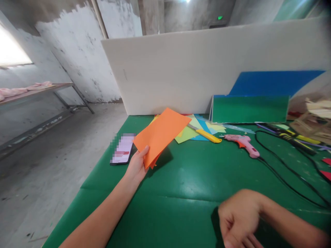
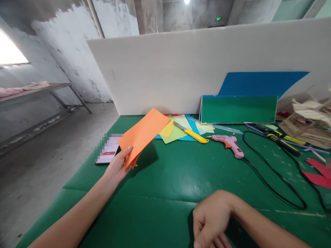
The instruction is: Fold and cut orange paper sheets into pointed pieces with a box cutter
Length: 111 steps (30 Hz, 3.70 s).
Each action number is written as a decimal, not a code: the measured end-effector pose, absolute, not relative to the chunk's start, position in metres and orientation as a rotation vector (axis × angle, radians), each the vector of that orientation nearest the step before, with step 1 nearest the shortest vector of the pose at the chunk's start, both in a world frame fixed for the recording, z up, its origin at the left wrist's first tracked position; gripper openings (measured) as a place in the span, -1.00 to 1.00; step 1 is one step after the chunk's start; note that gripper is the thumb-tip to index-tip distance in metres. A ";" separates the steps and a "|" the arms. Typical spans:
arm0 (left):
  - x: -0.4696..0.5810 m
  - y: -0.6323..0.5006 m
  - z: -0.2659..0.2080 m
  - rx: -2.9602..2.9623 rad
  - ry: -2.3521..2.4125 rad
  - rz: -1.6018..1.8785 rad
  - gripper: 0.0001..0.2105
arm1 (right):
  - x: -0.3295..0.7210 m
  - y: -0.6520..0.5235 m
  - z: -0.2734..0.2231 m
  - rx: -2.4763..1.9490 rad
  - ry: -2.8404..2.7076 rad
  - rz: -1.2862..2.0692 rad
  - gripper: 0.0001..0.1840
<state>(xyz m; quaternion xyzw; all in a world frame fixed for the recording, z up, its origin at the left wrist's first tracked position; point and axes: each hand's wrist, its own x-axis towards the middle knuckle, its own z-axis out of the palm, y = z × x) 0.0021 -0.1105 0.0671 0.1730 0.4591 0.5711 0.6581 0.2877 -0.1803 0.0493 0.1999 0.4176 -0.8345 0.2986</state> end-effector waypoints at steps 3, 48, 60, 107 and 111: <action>0.011 -0.115 0.067 0.360 1.071 1.216 -0.68 | 0.314 -0.193 0.060 0.733 1.274 -2.384 -0.39; 0.018 -0.124 0.035 1.623 1.349 0.613 -0.83 | 0.293 -0.107 0.015 2.670 2.823 -0.665 -0.54; 0.015 -0.129 0.038 1.963 1.460 0.769 -0.79 | 0.280 -0.125 0.018 2.783 2.966 -0.685 -0.64; 0.041 -0.133 0.030 1.176 1.193 1.006 -0.70 | 0.230 -0.162 0.029 1.325 3.523 0.383 -0.68; 0.043 -0.134 0.028 1.113 1.139 1.013 -0.68 | 0.226 -0.164 0.029 1.295 3.515 0.360 -0.66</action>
